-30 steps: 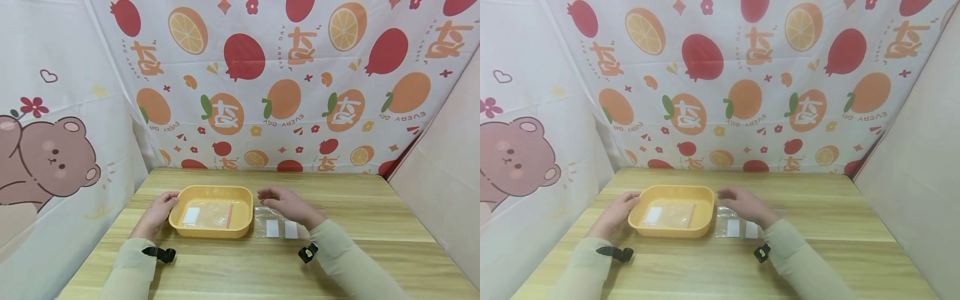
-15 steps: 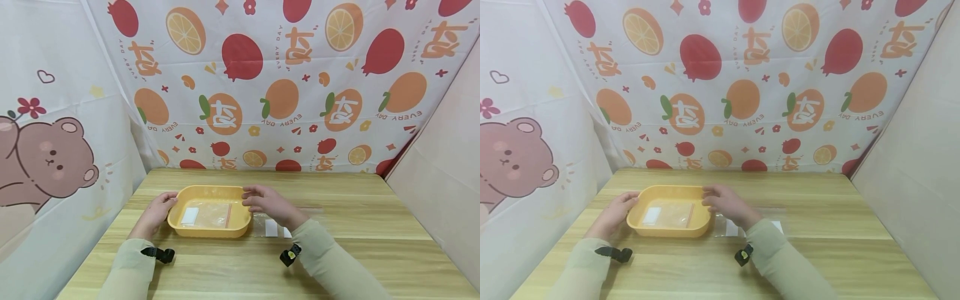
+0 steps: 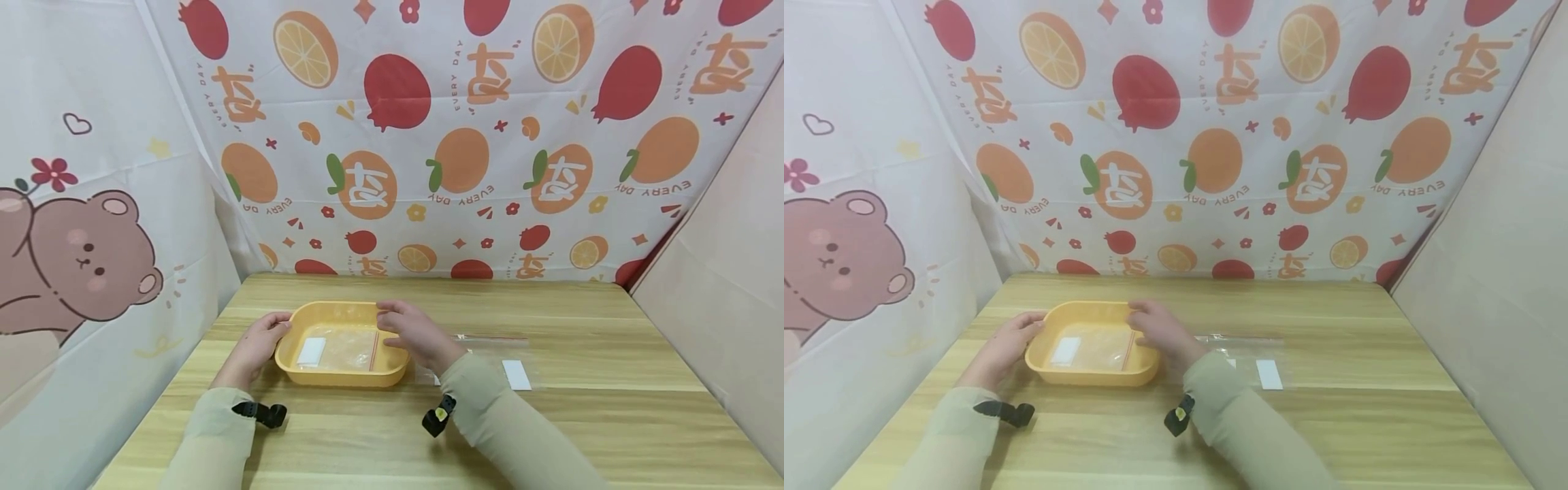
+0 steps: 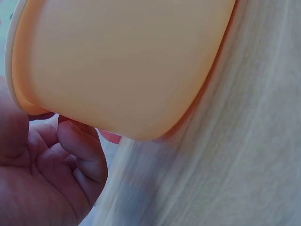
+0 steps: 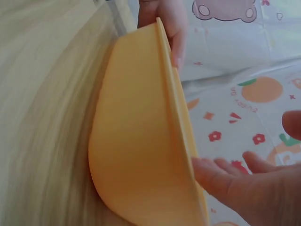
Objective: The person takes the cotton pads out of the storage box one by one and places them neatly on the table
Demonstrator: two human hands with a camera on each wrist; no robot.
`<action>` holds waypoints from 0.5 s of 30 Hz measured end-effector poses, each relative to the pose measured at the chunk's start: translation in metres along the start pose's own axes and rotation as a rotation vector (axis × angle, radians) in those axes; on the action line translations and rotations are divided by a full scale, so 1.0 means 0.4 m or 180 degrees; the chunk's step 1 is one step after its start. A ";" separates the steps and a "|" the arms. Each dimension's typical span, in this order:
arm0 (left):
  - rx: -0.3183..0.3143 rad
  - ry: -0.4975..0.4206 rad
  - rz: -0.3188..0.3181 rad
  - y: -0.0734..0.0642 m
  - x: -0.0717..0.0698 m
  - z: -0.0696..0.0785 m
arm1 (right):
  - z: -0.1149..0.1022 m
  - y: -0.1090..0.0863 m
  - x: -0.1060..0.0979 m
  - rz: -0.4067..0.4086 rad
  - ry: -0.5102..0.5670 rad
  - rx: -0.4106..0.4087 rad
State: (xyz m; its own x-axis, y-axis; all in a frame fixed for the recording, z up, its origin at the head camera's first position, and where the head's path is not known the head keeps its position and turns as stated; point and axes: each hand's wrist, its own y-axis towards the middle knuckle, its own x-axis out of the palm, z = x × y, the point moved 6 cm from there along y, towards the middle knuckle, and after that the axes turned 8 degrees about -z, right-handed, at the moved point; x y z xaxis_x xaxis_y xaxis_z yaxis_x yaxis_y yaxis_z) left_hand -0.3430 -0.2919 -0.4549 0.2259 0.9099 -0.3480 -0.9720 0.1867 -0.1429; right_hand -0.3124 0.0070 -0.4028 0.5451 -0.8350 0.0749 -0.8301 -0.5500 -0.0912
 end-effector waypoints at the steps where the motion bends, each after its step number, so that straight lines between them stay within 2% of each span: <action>1: -0.0015 -0.0003 0.0002 0.000 0.000 -0.001 | 0.004 0.005 0.004 0.0039 0.0022 0.0021; 6: -0.0016 -0.0008 -0.0003 0.001 0.001 -0.004 | 0.023 0.031 0.015 0.0181 0.0087 0.0068; 10: 0.0017 -0.0016 -0.0014 0.005 -0.001 -0.010 | 0.047 0.048 0.017 0.0297 0.0214 0.0227; 15: -0.0020 -0.0006 -0.0001 0.005 -0.004 -0.012 | 0.060 0.060 0.031 0.0318 0.0337 0.0353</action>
State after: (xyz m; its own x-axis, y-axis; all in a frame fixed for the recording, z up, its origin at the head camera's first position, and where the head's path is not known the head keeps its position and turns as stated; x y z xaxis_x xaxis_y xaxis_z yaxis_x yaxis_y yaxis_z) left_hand -0.3451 -0.2948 -0.4591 0.2263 0.9105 -0.3462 -0.9714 0.1848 -0.1490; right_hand -0.3229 -0.0168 -0.4279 0.4401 -0.8829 0.1636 -0.8584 -0.4672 -0.2119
